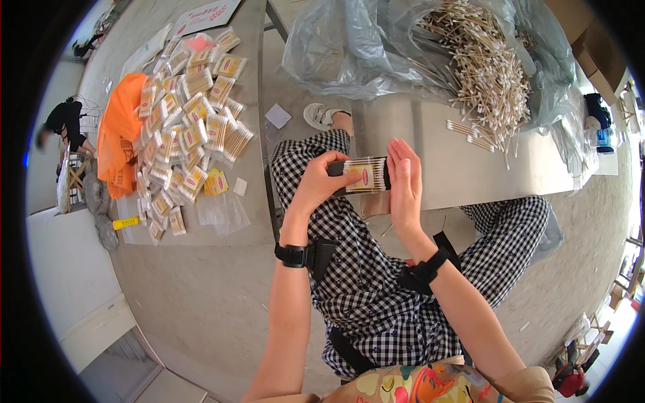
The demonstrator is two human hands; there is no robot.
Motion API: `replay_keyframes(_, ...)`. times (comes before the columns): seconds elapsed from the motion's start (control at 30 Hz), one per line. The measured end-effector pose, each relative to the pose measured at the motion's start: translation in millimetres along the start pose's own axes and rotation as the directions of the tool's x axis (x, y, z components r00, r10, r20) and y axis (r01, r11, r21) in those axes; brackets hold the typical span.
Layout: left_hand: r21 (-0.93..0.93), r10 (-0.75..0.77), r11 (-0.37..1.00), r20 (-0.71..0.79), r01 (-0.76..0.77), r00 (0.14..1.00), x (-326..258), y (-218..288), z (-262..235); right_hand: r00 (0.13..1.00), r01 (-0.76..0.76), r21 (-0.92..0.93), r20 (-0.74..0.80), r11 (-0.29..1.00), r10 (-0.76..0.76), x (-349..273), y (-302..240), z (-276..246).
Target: Packaging cotton swabs into small cardboard boxes.
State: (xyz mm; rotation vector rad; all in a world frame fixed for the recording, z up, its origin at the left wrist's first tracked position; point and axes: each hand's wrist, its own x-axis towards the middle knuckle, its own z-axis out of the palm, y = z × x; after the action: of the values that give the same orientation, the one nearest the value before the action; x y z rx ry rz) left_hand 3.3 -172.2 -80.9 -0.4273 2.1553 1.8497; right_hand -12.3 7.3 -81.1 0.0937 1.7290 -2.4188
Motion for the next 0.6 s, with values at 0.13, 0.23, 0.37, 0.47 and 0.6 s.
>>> replay_keyframes(0.13, 0.042, -0.003, 0.999, -0.024, 0.004, 1.0, -2, -3, -1, 0.999, 0.021, 0.042, 0.045, 0.999, -0.023, 4, 10, 8)
replay_keyframes(0.23, 0.033, -0.013, 0.999, -0.031, 0.014, 0.999, -3, 1, -1, 0.999, 0.019, 0.023, 0.042, 1.0, -0.02, 2, 7, 12)
replay_keyframes(0.37, 0.07, -0.036, 0.997, -0.025, 0.038, 0.999, -2, 0, -1, 0.999, -0.005, 0.024, 0.05, 1.0, 0.004, -1, -2, 19)
replay_keyframes(0.47, 0.194, -0.003, 0.981, -0.038, 0.01, 0.999, 1, 5, 3, 0.997, -0.03, 0.078, 0.072, 0.996, 0.025, 4, -2, 7)
replay_keyframes(0.6, 0.029, 0.042, 0.999, -0.11, -0.039, 0.993, -8, 2, 0, 0.996, 0.038, -0.119, 0.086, 0.992, -0.028, 25, -38, -28)
